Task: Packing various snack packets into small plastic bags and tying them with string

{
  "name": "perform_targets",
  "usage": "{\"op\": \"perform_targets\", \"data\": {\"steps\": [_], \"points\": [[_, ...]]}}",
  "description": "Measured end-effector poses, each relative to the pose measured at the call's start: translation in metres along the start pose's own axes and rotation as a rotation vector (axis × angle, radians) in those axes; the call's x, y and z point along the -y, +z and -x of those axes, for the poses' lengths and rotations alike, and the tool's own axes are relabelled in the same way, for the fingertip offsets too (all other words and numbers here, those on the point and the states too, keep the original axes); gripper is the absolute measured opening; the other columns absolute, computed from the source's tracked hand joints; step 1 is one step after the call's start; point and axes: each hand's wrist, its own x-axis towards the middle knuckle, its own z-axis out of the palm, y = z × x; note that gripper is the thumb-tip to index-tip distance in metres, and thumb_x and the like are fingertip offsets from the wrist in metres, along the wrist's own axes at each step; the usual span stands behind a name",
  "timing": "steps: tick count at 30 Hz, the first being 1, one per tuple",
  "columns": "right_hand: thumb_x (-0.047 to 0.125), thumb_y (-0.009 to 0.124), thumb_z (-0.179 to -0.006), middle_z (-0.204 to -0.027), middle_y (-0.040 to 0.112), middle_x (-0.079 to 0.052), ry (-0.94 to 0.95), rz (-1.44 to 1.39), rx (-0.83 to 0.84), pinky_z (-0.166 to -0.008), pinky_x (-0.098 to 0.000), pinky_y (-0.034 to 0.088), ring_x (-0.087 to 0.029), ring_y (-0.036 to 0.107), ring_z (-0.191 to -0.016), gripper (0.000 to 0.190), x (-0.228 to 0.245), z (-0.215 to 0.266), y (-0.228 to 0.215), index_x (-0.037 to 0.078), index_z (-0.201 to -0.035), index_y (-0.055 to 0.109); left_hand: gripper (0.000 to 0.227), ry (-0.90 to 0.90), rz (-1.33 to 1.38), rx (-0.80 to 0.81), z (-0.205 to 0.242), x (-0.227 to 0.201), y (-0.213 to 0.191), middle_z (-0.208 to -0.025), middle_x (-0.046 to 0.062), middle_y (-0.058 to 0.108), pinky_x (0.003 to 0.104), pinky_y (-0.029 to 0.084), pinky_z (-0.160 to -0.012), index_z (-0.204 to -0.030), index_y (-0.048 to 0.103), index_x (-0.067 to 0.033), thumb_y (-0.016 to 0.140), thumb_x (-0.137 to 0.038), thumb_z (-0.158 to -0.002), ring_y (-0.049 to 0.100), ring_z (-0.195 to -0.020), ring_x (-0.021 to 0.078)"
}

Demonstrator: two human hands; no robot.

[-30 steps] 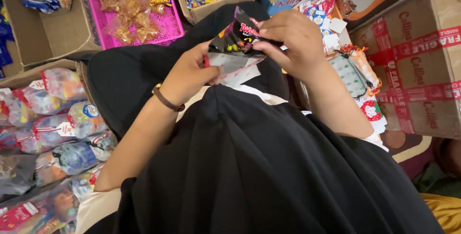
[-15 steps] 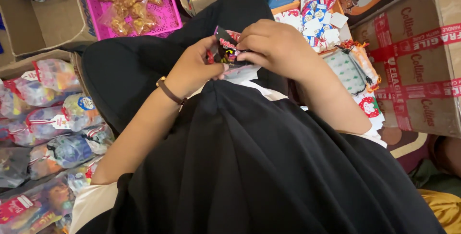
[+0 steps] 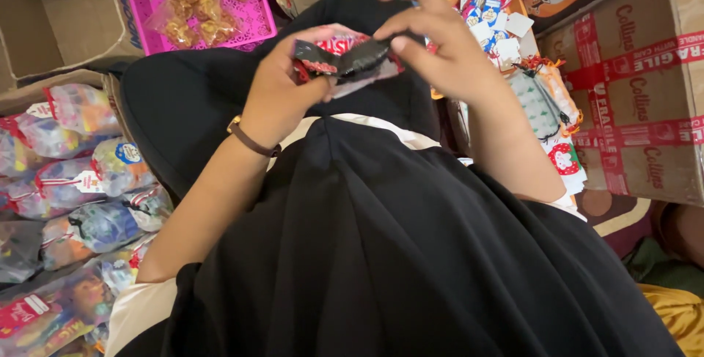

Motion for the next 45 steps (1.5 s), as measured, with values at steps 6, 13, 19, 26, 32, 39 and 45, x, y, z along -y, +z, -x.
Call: {"op": "perform_targets", "data": {"steps": [6,13,19,26,32,39,45], "points": [[0.009,0.051,-0.106,-0.137,0.055,-0.017,0.206,-0.024,-0.021,-0.113,-0.0436,0.038,-0.029,0.052,-0.132,0.018,-0.02,0.009,0.004,0.006,-0.121,0.059,0.054,0.279,-0.266,-0.047,0.005,-0.012,0.003,-0.141,0.009,0.061,0.033,0.056,-0.091,-0.133,0.061,-0.0118,0.069,0.008,-0.083,0.061,-0.124,0.0233],[-0.003,0.049,-0.091,-0.129,0.073,-0.008,0.333,-0.018,-0.024,-0.1,-0.0322,0.05,-0.019,0.067,-0.118,0.032,-0.012,0.001,0.019,0.003,-0.112,0.073,0.061,0.404,-0.408,-0.028,0.007,-0.008,0.004,-0.148,0.014,0.056,0.042,0.044,-0.121,-0.14,0.057,-0.0114,0.059,0.008,-0.082,0.053,-0.142,0.0306],[0.042,0.039,-0.106,-0.121,0.074,-0.003,0.589,-0.28,-0.133,-0.084,-0.0255,0.047,-0.01,0.061,-0.101,0.05,-0.016,0.002,0.019,0.011,-0.125,0.073,0.062,0.427,-0.41,-0.065,0.006,-0.008,0.003,-0.148,0.014,0.057,0.041,0.044,-0.122,-0.14,0.056,-0.0116,0.057,0.007,-0.081,0.054,-0.141,0.03],[0.012,0.079,-0.098,-0.12,0.072,-0.014,0.287,-0.092,-0.221,-0.084,-0.0253,0.051,-0.02,0.067,-0.111,0.028,-0.027,0.007,0.028,0.004,-0.124,0.073,0.057,0.443,-0.452,-0.041,0.007,-0.001,0.002,-0.151,0.014,0.053,0.044,0.044,-0.122,-0.146,0.051,-0.0108,0.066,0.002,-0.093,0.052,-0.144,0.0324],[-0.006,0.073,-0.094,-0.101,0.053,-0.011,0.166,0.289,-0.337,-0.073,-0.0361,0.042,-0.025,0.053,-0.083,0.021,-0.012,0.0,0.036,0.003,-0.108,0.06,0.062,0.434,-0.461,-0.009,0.003,0.008,0.006,-0.156,0.012,0.049,0.042,0.04,-0.126,-0.152,0.046,-0.0113,0.062,-0.002,-0.094,0.048,-0.148,0.0297],[-0.013,0.05,-0.08,-0.102,0.059,-0.017,0.005,0.31,-0.06,-0.083,-0.046,0.05,-0.037,0.061,-0.097,0.03,0.013,-0.003,0.043,-0.002,-0.102,0.068,0.074,0.402,-0.469,0.129,-0.002,0.031,0.012,-0.162,0.016,0.043,0.038,0.04,-0.118,-0.157,0.038,-0.0071,0.05,0.003,-0.084,0.04,-0.153,0.0304],[0.001,0.051,-0.083,-0.092,0.066,-0.013,0.134,0.329,0.209,-0.077,-0.0464,0.053,-0.037,0.065,-0.092,0.023,-0.014,-0.02,0.083,0.003,-0.094,0.071,0.069,0.568,-0.63,0.22,0.01,0.04,0.02,-0.153,0.025,0.049,0.047,0.038,-0.121,-0.154,0.044,0.0016,0.052,0.006,-0.086,0.045,-0.145,0.0404]]}}
